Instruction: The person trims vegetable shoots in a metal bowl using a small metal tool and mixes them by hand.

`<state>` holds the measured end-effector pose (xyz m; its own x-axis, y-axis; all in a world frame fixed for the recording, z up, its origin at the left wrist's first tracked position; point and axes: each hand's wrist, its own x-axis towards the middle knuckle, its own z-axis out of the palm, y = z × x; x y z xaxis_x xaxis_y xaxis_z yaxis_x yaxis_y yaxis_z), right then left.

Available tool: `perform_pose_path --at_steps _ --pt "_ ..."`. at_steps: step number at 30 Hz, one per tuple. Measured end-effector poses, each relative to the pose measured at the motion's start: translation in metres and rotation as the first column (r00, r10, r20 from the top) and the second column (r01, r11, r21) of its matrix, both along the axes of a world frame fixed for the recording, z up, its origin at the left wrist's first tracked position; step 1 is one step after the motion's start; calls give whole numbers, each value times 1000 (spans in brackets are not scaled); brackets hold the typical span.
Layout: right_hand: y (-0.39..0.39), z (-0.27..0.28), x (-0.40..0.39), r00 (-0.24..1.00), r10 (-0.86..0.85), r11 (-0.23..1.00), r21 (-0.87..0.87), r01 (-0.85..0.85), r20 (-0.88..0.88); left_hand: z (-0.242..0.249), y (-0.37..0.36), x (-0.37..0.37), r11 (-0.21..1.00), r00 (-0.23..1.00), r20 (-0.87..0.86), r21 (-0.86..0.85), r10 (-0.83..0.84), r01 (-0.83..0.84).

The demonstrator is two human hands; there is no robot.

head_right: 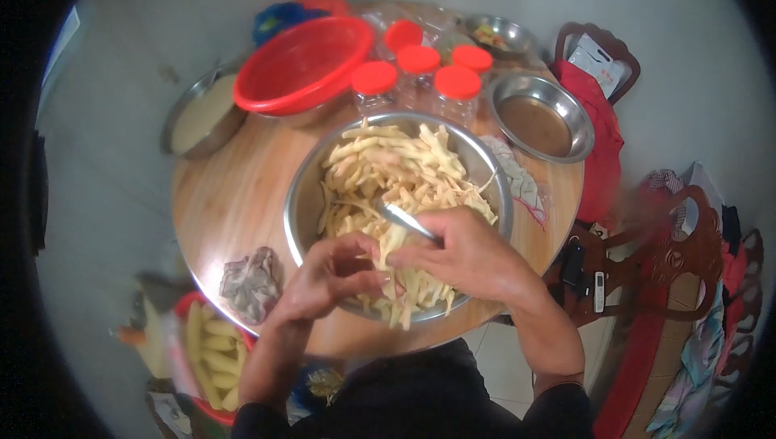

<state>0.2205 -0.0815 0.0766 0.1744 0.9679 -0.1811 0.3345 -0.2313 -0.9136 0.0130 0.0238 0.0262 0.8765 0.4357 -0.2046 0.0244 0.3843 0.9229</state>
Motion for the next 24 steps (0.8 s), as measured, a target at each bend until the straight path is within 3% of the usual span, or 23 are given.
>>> perform_pose_path --at_steps 2,4,8,10,16,23,24 --pt "2 -2 -5 994 80 996 -22 -82 -70 0 -2 2 999 998 -49 22 -44 45" --pt "3 -13 -8 997 39 999 6 -39 -66 -9 -4 5 974 998 -7 220 65 -62" --pt "4 -20 -11 992 -55 994 88 65 -115 -9 -9 10 936 978 81 284 190 -206" --pt "3 -20 -10 988 -79 992 86 91 -135 -10 -11 10 937 952 87 170 294 -305" --pt "-4 -22 -8 951 -148 979 99 181 -271 -17 -3 2 925 908 263 113 325 -364" --pt "-14 -18 -8 898 -238 959 56 277 -369 -17 -5 -8 906 880 239 0 411 -423" --pt "-15 -18 -8 887 -244 956 58 289 -392 -15 -5 -10 912 878 246 -99 411 -399"
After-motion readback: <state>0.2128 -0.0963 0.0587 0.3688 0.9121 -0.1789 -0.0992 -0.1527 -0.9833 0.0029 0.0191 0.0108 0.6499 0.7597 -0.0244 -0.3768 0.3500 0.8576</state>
